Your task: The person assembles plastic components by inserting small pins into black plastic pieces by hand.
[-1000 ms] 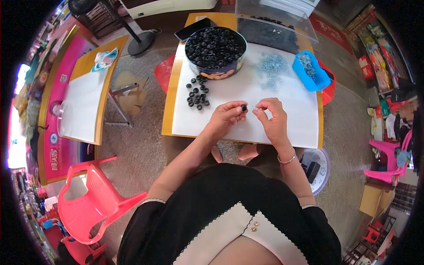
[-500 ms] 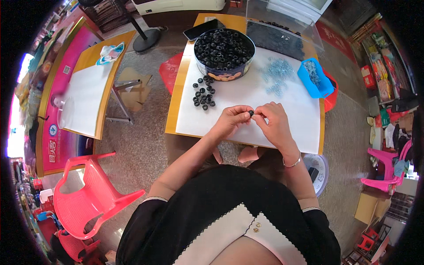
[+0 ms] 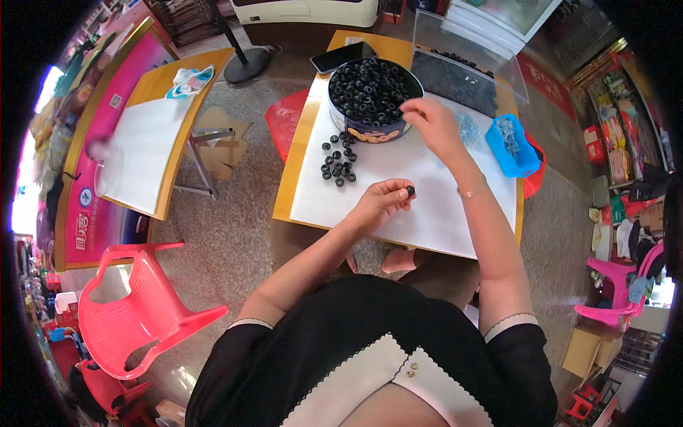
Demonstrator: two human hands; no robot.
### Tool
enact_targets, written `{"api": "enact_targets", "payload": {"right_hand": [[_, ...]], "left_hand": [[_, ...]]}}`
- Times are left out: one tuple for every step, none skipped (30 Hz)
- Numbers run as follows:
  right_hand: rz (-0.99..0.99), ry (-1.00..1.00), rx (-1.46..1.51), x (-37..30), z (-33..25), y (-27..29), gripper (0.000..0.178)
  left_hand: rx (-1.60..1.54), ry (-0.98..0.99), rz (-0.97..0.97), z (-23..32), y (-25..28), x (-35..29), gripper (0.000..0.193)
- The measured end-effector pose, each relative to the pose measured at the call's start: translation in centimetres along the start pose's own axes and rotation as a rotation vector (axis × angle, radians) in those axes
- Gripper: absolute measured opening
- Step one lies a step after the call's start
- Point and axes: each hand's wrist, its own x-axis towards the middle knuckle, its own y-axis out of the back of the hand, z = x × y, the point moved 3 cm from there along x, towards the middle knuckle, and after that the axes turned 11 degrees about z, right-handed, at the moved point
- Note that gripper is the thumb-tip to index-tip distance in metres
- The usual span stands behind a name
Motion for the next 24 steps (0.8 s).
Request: {"api": "enact_targets", "payload": {"right_hand": [[0.0, 0.006, 0.003, 1.2, 0.7, -1.6, 0.014], [-0.072, 0.03, -0.162, 2.1, 1.6, -3.2, 0.014], [-0.146, 0.052, -0.323, 2.9, 2.1, -4.7, 0.013], [-0.145, 0.058, -0.322, 3.5, 2.2, -5.7, 0.013], [-0.213, 0.004, -0.476, 3.9, 2.6, -6.7, 0.013], [-0.282, -0.05, -0.63, 4.1, 3.0, -7.5, 0.013], [-0.283, -0.046, -0.629, 4.2, 3.2, -7.8, 0.013], [-0.274, -0.052, -0.633, 4.4, 3.5, -7.9, 0.012], [-0.268, -0.058, -0.637, 4.4, 3.6, -8.0, 0.011], [-0.272, -0.055, -0.637, 4.4, 3.8, -8.0, 0.011], [-0.247, -0.057, -0.565, 4.4, 3.9, -7.9, 0.012], [-0.22, -0.057, -0.493, 4.4, 3.9, -7.7, 0.012], [-0.221, -0.056, -0.494, 4.4, 4.0, -7.3, 0.012], [-0.192, -0.07, -0.379, 4.4, 4.1, -6.8, 0.012], [-0.161, -0.085, -0.265, 4.4, 4.1, -6.4, 0.013], [-0.161, -0.084, -0.265, 4.3, 4.2, -6.3, 0.013], [-0.172, -0.066, -0.28, 4.2, 4.2, -6.3, 0.013], [-0.18, -0.049, -0.295, 4.2, 4.3, -6.3, 0.012], [-0.177, -0.048, -0.295, 4.2, 4.4, -6.3, 0.012], [-0.157, -0.042, -0.297, 4.2, 4.4, -6.3, 0.011], [-0.137, -0.037, -0.297, 4.2, 4.2, -6.3, 0.01], [-0.136, -0.036, -0.296, 4.2, 4.1, -6.1, 0.01], [-0.102, -0.097, -0.168, 4.1, 4.1, -5.7, 0.01], [-0.069, -0.156, -0.038, 4.1, 3.9, -5.2, 0.012]], "left_hand": [[0.001, -0.007, 0.001, 0.0, 0.0, -0.1, 0.019], [0.006, -0.001, 0.0, -0.2, 0.0, -0.1, 0.019], [0.01, 0.003, 0.005, -0.3, 0.0, -0.1, 0.02], [0.003, 0.014, 0.009, -0.3, 0.0, -0.2, 0.02], [0.004, 0.009, 0.008, -0.3, 0.0, -0.1, 0.02], [0.003, 0.013, -0.01, -0.2, -0.1, -0.2, 0.02], [0.002, 0.019, -0.029, -0.2, -0.2, -0.2, 0.021], [0.013, 0.023, -0.014, -0.2, -0.3, -0.3, 0.021], [0.009, 0.02, -0.012, -0.1, -0.2, -0.3, 0.021], [0.008, 0.017, -0.015, -0.1, -0.2, -0.3, 0.021], [0.007, 0.016, -0.017, -0.1, -0.2, -0.3, 0.021], [0.005, 0.014, -0.017, 0.0, -0.2, -0.3, 0.021], [0.0, 0.012, -0.013, 0.0, -0.2, -0.3, 0.021], [-0.004, 0.01, -0.008, 0.1, -0.1, -0.3, 0.021], [-0.005, 0.009, -0.009, 0.1, -0.2, -0.2, 0.021], [-0.008, 0.011, -0.011, 0.1, -0.2, -0.2, 0.021], [-0.011, 0.013, -0.014, 0.1, -0.2, -0.2, 0.021], [-0.009, 0.012, -0.016, 0.1, -0.3, -0.1, 0.021], [-0.01, 0.01, -0.017, 0.1, -0.3, -0.1, 0.021], [-0.011, 0.009, -0.019, 0.1, -0.4, -0.1, 0.021], [-0.009, 0.007, -0.02, 0.1, -0.3, -0.1, 0.021], [-0.022, 0.009, -0.024, 0.1, -0.3, -0.1, 0.021], [-0.034, 0.011, -0.029, 0.0, -0.3, -0.1, 0.022], [-0.033, 0.009, -0.029, 0.0, -0.4, -0.2, 0.022]]}}
